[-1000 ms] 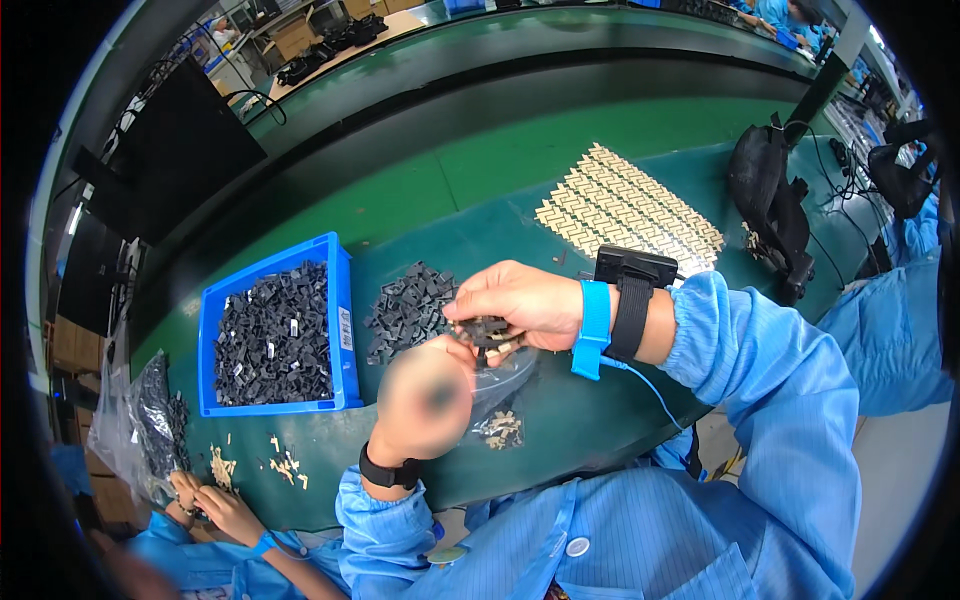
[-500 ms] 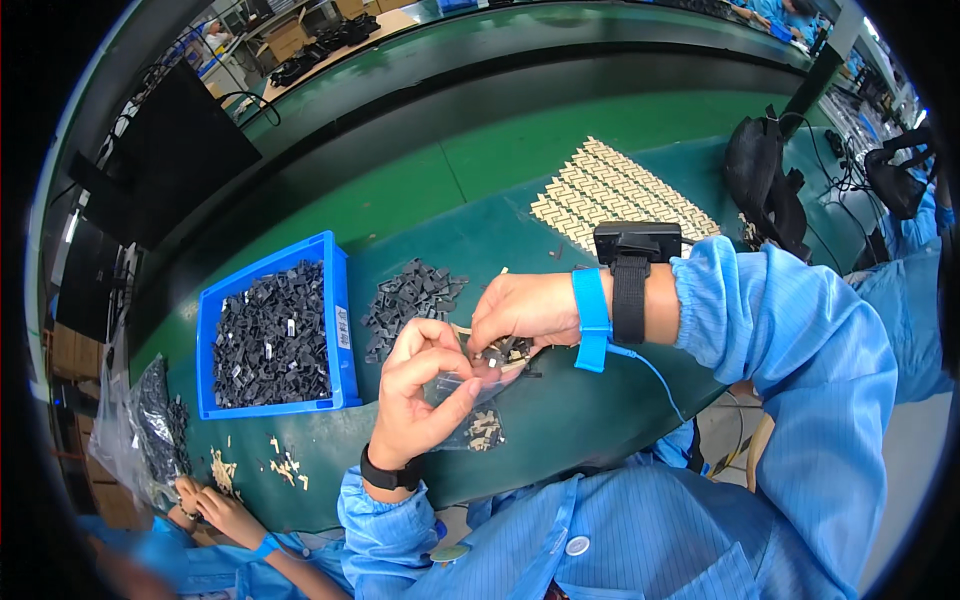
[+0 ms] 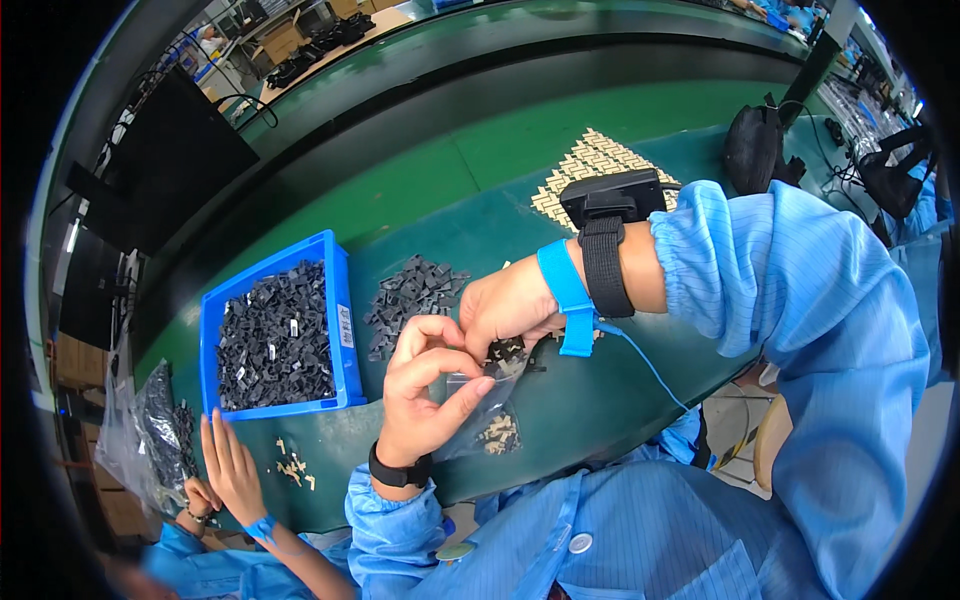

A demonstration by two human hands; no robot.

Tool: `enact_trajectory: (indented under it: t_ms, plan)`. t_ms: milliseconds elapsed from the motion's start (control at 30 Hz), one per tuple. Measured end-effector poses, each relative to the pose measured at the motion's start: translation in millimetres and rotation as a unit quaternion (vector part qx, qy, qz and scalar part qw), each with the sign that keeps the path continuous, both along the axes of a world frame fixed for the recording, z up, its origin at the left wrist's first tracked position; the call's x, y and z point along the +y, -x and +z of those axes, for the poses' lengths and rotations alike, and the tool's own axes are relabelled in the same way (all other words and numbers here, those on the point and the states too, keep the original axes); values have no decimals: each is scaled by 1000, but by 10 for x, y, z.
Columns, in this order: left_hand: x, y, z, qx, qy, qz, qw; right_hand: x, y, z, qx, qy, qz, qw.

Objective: Sorting small plastic components on a table and placing them into a transparent plastic bag.

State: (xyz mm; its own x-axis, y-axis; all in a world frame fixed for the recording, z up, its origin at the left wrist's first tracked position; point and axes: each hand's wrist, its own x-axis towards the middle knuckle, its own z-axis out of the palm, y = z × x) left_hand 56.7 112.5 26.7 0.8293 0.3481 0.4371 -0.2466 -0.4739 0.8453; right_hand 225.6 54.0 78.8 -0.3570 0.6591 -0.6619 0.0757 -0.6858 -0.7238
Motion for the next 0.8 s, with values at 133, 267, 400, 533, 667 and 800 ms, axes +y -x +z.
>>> enact_trajectory:
  t_ms: [133,267,400,533,667,800]
  plan:
    - [-21,34,-16,-6,55,20,998,-12,91,188,-25,12,-46,999]
    - [-6,74,-13,-27,29,37,999,-62,112,347,46,-37,-47,997]
    - [-29,83,1,-55,45,36,997,-127,176,430,4,-127,-36,991]
    - [-81,173,187,-93,-20,64,993,-172,196,579,-27,-199,-1,980]
    - [-68,161,202,-104,-64,73,990,-268,167,746,-74,-219,-3,973]
    - [-137,140,235,-74,-132,37,988,-299,224,749,-130,-180,-15,975]
